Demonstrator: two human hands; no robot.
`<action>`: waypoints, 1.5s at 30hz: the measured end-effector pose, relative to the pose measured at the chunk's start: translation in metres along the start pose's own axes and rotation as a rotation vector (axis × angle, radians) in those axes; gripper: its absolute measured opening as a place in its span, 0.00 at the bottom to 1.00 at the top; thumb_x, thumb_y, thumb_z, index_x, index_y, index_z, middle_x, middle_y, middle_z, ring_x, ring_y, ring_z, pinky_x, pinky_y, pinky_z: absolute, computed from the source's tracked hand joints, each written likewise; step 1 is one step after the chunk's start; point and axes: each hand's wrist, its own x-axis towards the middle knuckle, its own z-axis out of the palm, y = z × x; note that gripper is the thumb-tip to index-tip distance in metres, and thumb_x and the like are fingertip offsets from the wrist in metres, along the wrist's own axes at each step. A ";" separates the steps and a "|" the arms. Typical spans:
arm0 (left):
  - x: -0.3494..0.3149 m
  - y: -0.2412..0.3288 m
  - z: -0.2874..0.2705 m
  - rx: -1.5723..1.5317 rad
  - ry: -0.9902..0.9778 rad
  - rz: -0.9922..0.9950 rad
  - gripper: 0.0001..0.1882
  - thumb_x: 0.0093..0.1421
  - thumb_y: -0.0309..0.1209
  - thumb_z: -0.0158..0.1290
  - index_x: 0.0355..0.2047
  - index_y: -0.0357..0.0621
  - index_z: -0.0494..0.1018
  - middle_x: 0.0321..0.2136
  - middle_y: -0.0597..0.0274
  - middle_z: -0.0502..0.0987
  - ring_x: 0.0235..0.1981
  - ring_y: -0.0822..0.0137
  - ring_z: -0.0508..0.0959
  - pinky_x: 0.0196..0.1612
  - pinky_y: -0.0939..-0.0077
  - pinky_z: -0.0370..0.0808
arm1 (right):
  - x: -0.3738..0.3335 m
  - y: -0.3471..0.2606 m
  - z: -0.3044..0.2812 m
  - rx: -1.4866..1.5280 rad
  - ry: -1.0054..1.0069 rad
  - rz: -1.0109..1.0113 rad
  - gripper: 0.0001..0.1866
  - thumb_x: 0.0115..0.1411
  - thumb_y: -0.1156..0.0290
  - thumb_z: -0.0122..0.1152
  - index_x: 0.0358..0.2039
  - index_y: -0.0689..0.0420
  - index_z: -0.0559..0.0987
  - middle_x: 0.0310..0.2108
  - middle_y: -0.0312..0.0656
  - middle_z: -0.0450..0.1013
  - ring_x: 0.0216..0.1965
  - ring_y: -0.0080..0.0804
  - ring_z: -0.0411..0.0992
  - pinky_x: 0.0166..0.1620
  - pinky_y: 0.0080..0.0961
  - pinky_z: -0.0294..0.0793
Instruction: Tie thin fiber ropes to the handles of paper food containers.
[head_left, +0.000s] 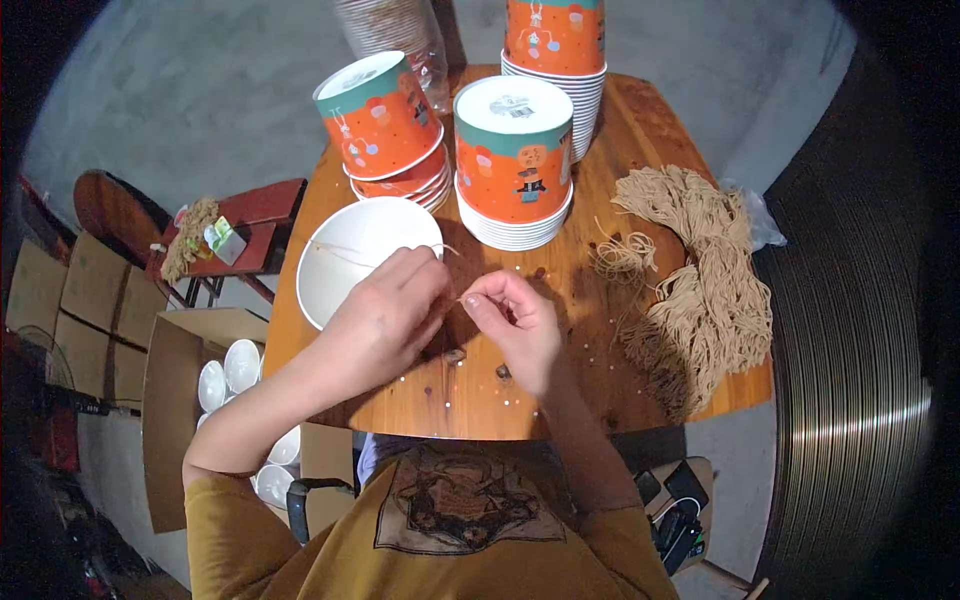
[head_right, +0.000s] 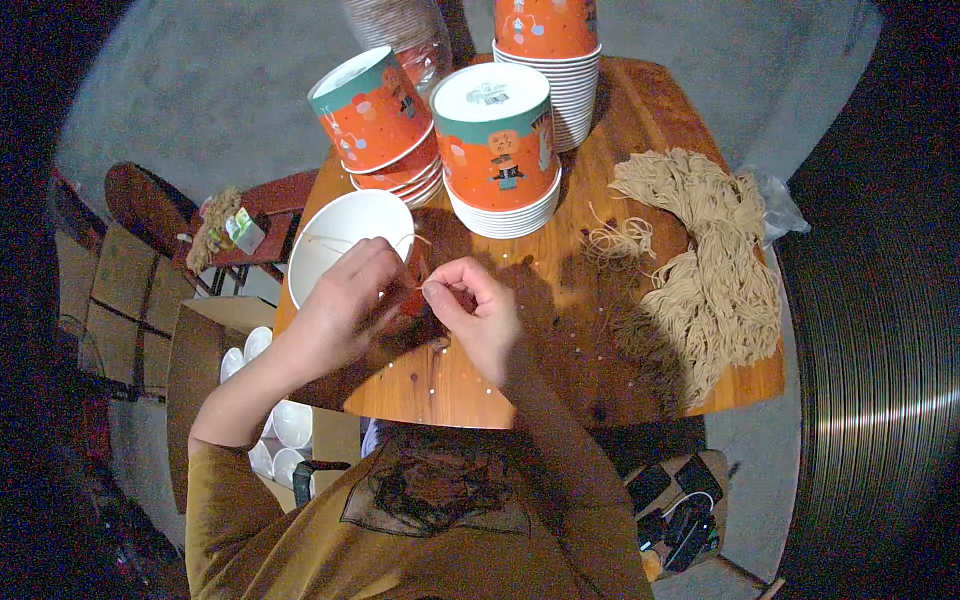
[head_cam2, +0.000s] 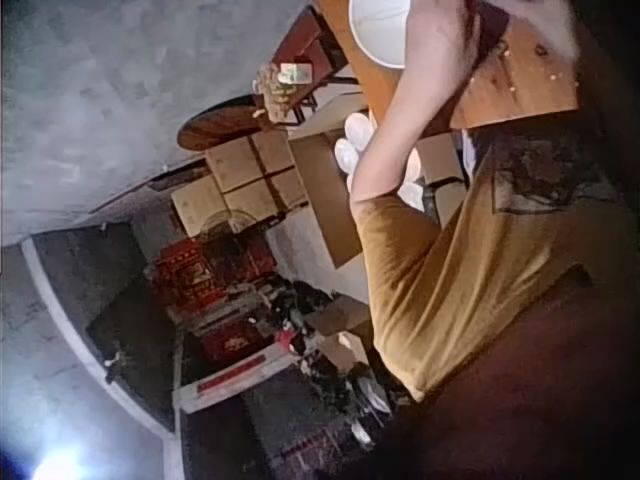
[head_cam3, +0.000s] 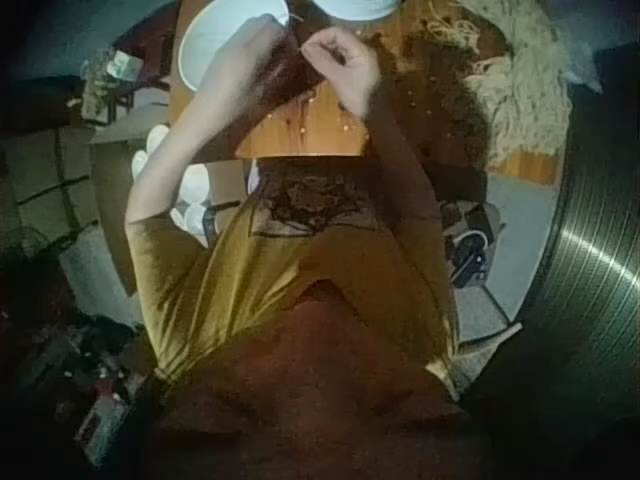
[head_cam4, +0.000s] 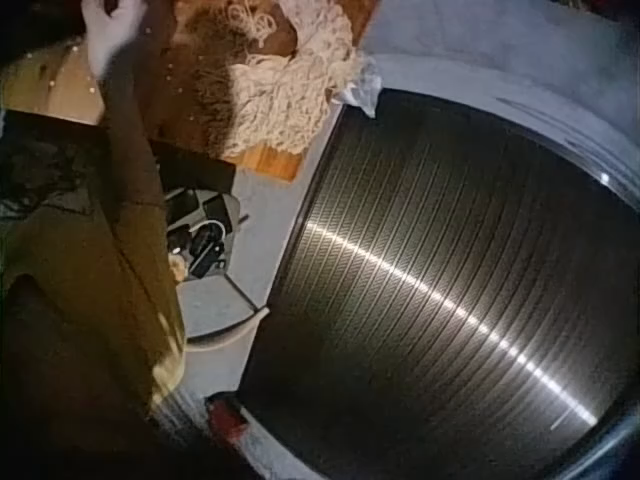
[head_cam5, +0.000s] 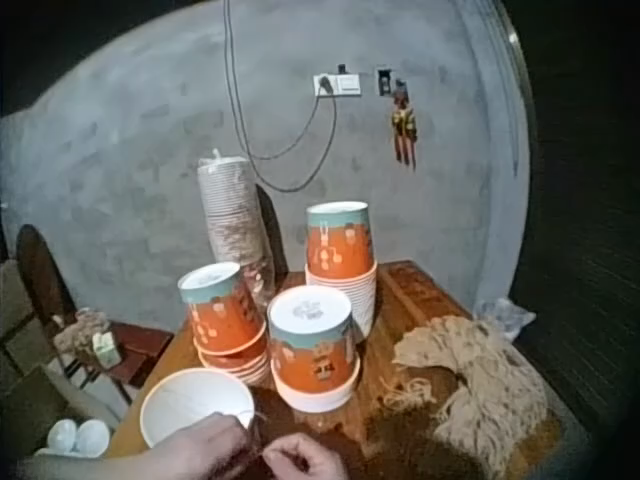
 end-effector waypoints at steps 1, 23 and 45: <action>-0.001 -0.002 0.000 -0.154 -0.034 -0.108 0.07 0.52 0.22 0.51 0.31 0.38 0.65 0.28 0.56 0.67 0.33 0.57 0.71 0.33 0.66 0.71 | -0.001 0.000 0.000 -0.006 0.013 0.008 0.01 0.61 0.76 0.55 0.32 0.59 0.73 0.25 0.24 0.67 0.25 0.09 0.60 0.29 0.11 0.60; -0.014 -0.021 -0.001 -0.589 -0.251 -0.679 0.13 0.65 0.29 0.43 0.48 0.38 0.69 0.33 0.63 0.75 0.34 0.74 0.73 0.39 0.77 0.72 | 0.009 0.046 0.032 -0.422 0.265 -0.268 0.08 0.54 0.77 0.60 0.32 0.58 0.69 0.23 0.44 0.74 0.25 0.36 0.77 0.26 0.32 0.74; -0.006 -0.040 0.008 -0.641 -0.353 -0.631 0.03 0.65 0.26 0.44 0.37 0.42 0.67 0.26 0.74 0.65 0.27 0.82 0.64 0.29 0.86 0.63 | 0.009 0.036 0.034 -0.547 0.228 -0.292 0.08 0.56 0.74 0.60 0.34 0.57 0.70 0.24 0.45 0.75 0.25 0.41 0.76 0.25 0.35 0.74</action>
